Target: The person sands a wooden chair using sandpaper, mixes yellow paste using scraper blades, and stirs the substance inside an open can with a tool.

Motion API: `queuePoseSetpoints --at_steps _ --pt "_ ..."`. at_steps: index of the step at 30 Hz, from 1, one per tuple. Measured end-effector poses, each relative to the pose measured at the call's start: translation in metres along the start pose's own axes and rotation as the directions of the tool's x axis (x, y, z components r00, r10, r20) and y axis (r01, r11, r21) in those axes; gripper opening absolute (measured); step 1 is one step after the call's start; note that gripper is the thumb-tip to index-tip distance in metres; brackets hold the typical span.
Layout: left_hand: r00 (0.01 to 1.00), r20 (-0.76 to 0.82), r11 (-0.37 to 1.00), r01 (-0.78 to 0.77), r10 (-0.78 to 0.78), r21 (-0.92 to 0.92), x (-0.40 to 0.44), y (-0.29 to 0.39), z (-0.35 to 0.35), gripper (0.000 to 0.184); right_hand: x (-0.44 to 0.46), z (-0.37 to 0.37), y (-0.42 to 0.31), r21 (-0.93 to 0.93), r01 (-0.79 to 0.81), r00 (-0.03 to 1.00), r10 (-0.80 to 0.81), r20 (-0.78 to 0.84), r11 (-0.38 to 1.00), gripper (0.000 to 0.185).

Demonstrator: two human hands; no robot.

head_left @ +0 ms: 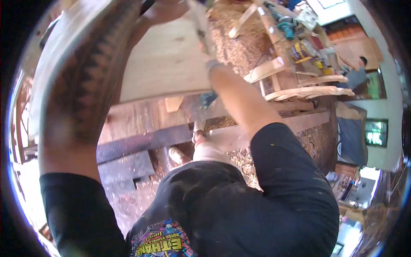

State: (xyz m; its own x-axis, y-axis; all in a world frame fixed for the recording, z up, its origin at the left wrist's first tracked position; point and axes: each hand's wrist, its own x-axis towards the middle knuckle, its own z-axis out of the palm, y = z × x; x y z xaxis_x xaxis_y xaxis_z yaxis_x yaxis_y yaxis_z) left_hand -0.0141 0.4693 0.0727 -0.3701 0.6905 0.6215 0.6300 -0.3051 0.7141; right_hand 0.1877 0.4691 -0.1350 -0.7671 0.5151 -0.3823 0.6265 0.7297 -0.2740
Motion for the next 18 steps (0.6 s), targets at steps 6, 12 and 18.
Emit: queuePoseSetpoints --at_steps 6,12,18 --pt "0.815 0.564 0.989 -0.148 0.130 -0.014 0.000 0.051 -0.064 0.047 -0.075 -0.017 -0.066 0.020 -0.136 0.962 0.137 -0.237 0.990 0.088" --pt "0.722 0.573 0.885 0.465 -0.388 0.014 -0.007 0.083 -0.077 0.052 -0.072 0.026 -0.051 0.236 -0.013 0.819 0.146 -0.555 0.972 0.070" --pt "0.875 0.483 0.991 -0.028 -0.038 0.128 -0.009 0.044 -0.079 0.058 -0.056 0.019 0.034 0.693 0.217 0.788 0.295 -0.540 0.688 0.064"
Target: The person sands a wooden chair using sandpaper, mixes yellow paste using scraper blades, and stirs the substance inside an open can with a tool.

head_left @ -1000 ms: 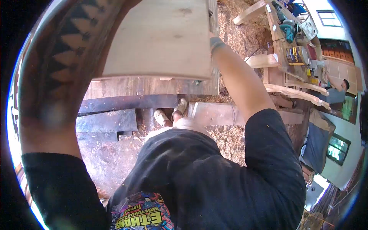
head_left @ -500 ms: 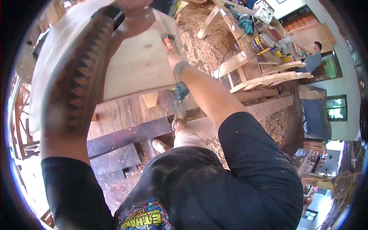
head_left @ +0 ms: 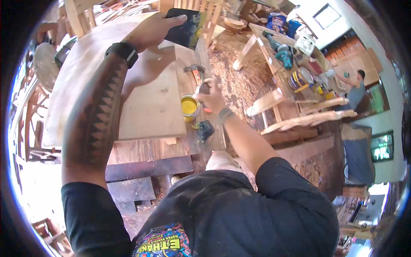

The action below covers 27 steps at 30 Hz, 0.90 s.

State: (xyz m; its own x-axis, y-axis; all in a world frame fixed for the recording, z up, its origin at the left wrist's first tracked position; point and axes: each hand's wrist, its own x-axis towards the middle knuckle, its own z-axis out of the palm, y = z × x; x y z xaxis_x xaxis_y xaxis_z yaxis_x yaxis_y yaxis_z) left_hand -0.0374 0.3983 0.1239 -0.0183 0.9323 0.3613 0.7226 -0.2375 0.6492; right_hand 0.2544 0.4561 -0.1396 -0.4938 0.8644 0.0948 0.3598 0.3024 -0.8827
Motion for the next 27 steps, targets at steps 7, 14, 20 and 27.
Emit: queuePoseSetpoints --at_steps 7,14,20,27 --pt "0.960 -0.117 0.960 0.266 -0.255 0.084 -0.018 0.048 -0.019 0.053 0.120 -0.054 0.078 0.613 -0.689 0.721 0.278 0.635 0.387 0.044" --pt "0.751 -0.544 0.701 0.613 -0.374 0.364 -0.073 0.126 -0.027 0.034 0.200 -0.005 0.085 0.356 -0.679 0.587 0.184 0.788 0.642 0.042" --pt "0.218 -0.716 0.425 0.897 -0.663 -0.120 -0.158 0.261 0.093 0.045 0.246 0.033 0.174 0.061 0.134 0.785 -0.144 0.603 0.989 0.031" --pt "-0.091 -0.374 0.316 0.374 -0.923 -0.872 -0.171 0.232 0.281 0.032 0.103 -0.039 0.096 0.342 0.797 -0.222 -0.285 0.932 0.498 0.028"
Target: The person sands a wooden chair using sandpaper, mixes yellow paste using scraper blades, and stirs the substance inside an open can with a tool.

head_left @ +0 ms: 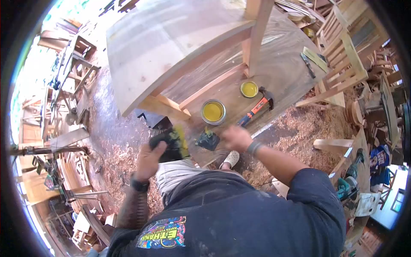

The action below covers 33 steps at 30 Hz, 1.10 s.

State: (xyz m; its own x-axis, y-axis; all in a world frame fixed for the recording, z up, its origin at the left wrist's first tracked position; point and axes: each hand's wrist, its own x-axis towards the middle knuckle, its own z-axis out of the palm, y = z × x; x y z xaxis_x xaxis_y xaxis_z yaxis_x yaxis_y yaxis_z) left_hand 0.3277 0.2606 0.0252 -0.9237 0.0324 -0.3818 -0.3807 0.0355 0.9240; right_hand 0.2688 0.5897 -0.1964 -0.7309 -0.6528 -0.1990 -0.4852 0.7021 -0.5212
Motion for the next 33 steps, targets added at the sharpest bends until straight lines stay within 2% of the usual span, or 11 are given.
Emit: queuePoseSetpoints --at_steps 5,10,13,19,22,25,27,28,30,31,33 --pt "0.996 -0.012 0.990 0.084 -0.085 -0.116 0.047 -0.125 0.005 0.031 0.019 0.057 -0.069 -0.211 0.182 0.981 -0.193 -0.032 0.960 0.081" --pt "0.980 -0.110 0.976 0.180 -0.166 0.126 0.092 -0.158 0.010 0.033 -0.008 0.086 -0.044 -0.405 0.334 0.924 -0.382 -0.040 0.851 0.073" --pt "0.962 -0.060 0.888 0.220 -0.266 -0.404 0.101 -0.129 0.042 0.033 -0.016 0.088 -0.023 -0.337 0.415 0.891 -0.453 -0.039 0.845 0.057" --pt "0.974 -0.024 0.912 0.203 -0.227 -0.356 0.127 -0.164 0.051 0.029 -0.017 0.055 -0.016 -0.209 0.481 0.866 -0.499 -0.040 0.851 0.047" --pt "0.972 0.011 0.927 0.225 -0.233 -0.299 0.127 -0.155 0.050 0.025 -0.021 0.011 -0.025 0.387 0.127 0.966 -0.025 -0.256 0.913 0.023" --pt "0.971 -0.023 0.934 0.223 -0.238 -0.281 0.133 -0.166 0.051 0.025 -0.032 -0.029 0.007 0.740 -0.271 0.893 0.448 -0.046 0.616 0.008" --pt "0.969 0.033 0.931 0.244 -0.244 -0.271 0.131 -0.156 0.058 0.023 -0.041 -0.077 -0.012 0.921 -0.273 0.803 0.593 0.059 0.278 0.015" --pt "0.973 0.053 0.935 0.231 -0.225 -0.270 0.133 -0.162 0.061 0.022 -0.045 -0.083 -0.010 0.905 -0.221 0.812 0.582 -0.035 0.363 0.008" --pt "0.977 0.096 0.939 0.212 -0.192 -0.273 0.134 -0.163 0.068 0.022 -0.046 -0.115 -0.029 0.349 0.026 0.834 0.173 -0.525 0.937 0.008" --pt "0.977 0.119 0.939 0.205 -0.178 -0.277 0.133 -0.157 0.071 0.022 -0.045 -0.127 -0.039 -0.067 0.131 0.784 -0.144 -0.603 0.989 0.013" --pt "0.982 0.110 0.932 0.182 -0.155 -0.312 0.133 -0.147 0.082 0.023 -0.038 -0.124 -0.054 -0.177 0.147 0.818 -0.220 -0.531 0.973 0.020"
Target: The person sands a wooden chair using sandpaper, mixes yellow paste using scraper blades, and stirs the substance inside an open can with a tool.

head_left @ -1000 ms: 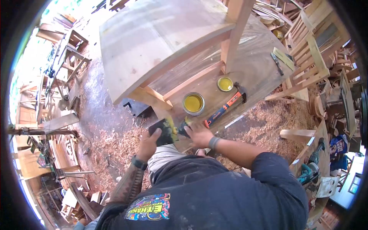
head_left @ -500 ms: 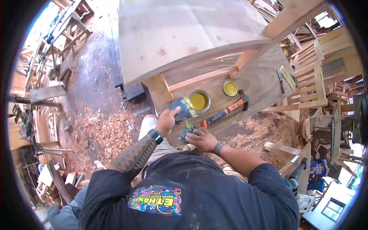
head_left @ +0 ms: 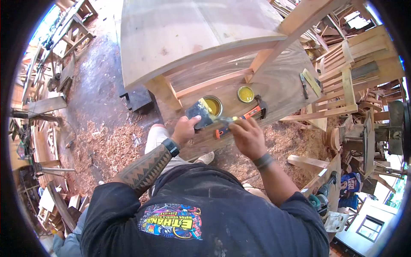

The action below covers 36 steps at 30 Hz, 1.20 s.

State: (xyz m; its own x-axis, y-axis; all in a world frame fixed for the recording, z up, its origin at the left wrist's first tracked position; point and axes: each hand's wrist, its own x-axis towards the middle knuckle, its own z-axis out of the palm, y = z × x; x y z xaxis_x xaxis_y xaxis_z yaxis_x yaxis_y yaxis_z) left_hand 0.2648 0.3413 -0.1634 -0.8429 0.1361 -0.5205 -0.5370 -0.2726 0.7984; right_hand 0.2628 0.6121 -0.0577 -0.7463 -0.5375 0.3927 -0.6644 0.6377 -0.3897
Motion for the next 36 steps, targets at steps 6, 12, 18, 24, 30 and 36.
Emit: queuePoseSetpoints --at_steps 6,12,18,24,30,36 --pt "0.998 -0.049 0.996 -0.044 0.040 -0.075 -0.007 0.003 0.015 0.026 0.016 0.032 -0.012 -0.021 0.077 0.983 -0.072 0.166 0.997 0.016" --pt "0.999 0.011 0.998 -0.049 0.049 0.029 -0.023 0.007 -0.004 0.025 0.038 0.040 -0.011 0.029 0.059 0.981 -0.063 0.184 0.998 0.021" --pt "0.990 0.068 0.985 -0.131 0.124 0.110 -0.024 -0.001 0.003 0.024 0.054 0.051 0.001 0.027 0.070 0.968 -0.075 0.241 0.997 0.031" --pt "0.974 0.201 0.894 -0.183 0.108 0.409 -0.042 -0.009 0.030 0.023 0.085 0.060 0.023 0.073 -0.139 0.908 0.098 0.408 0.988 0.024" --pt "0.816 0.518 0.239 -0.573 0.257 0.784 -0.042 -0.039 -0.014 0.027 0.091 0.062 0.067 0.337 -0.542 0.830 0.426 0.360 0.770 0.032" --pt "0.926 0.281 0.295 -0.349 0.251 0.889 -0.042 -0.045 -0.047 0.023 0.041 0.089 0.080 0.454 -0.859 0.505 0.526 0.684 0.235 0.022"
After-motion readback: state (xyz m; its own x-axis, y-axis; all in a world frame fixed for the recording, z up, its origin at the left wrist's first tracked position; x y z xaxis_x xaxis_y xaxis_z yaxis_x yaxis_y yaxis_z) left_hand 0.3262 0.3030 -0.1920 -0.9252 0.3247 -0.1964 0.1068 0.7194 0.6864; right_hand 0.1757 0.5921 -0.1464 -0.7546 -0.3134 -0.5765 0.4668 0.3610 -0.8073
